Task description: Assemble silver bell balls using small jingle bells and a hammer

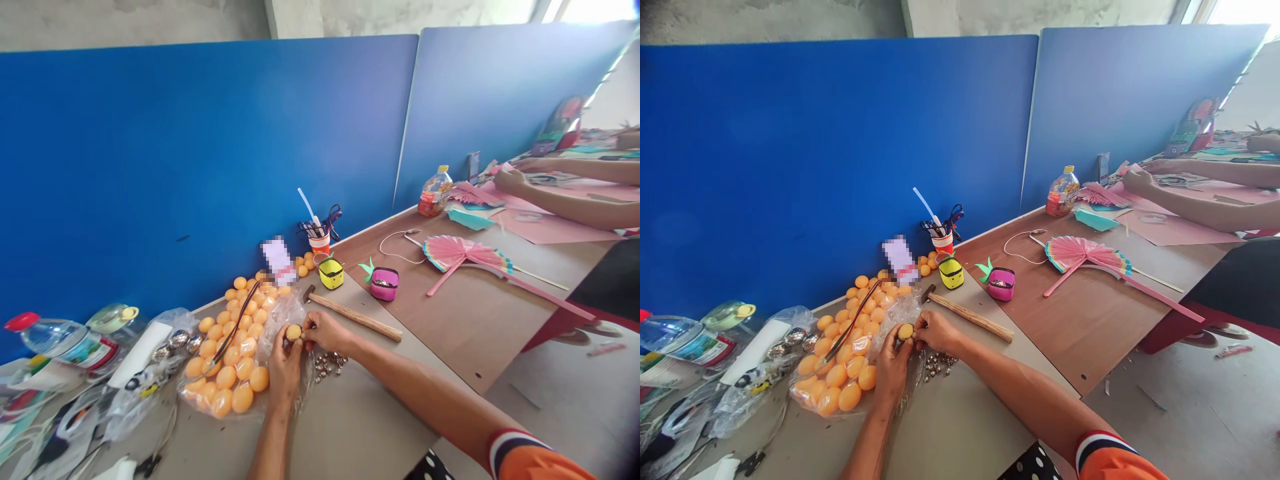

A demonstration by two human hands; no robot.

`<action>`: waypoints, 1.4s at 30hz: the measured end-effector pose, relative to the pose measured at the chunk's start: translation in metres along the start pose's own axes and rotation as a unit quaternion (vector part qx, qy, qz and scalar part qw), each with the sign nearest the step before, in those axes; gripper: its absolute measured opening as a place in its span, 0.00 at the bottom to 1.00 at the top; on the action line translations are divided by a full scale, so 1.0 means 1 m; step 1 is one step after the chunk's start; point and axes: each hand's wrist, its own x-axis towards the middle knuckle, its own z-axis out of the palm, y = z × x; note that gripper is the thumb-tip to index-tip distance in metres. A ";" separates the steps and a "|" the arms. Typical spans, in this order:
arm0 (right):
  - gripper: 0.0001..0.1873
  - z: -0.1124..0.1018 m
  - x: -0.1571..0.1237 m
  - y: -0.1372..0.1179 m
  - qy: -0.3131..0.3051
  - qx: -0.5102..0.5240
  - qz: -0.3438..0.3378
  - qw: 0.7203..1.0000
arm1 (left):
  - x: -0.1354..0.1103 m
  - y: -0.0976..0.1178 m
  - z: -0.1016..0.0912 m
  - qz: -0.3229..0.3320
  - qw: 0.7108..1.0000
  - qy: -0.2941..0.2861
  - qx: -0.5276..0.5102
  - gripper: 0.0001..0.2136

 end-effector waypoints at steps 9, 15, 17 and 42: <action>0.05 -0.042 0.006 -0.015 -0.099 -0.027 -0.047 0.994 | -0.005 0.015 0.012 -0.093 0.985 -0.025 -0.144 0.26; 0.04 -0.067 0.006 -0.023 -0.113 -0.301 -0.087 0.943 | -0.004 0.016 0.011 -0.113 0.981 -0.011 -0.155 0.30; 0.05 -0.068 0.006 -0.022 -0.132 -0.338 -0.092 0.927 | -0.005 0.017 0.010 -0.114 0.982 -0.013 -0.150 0.30; 0.10 -0.023 0.010 0.005 -0.086 -0.116 -0.135 0.980 | -0.001 0.005 0.008 -0.051 0.994 -0.042 -0.092 0.25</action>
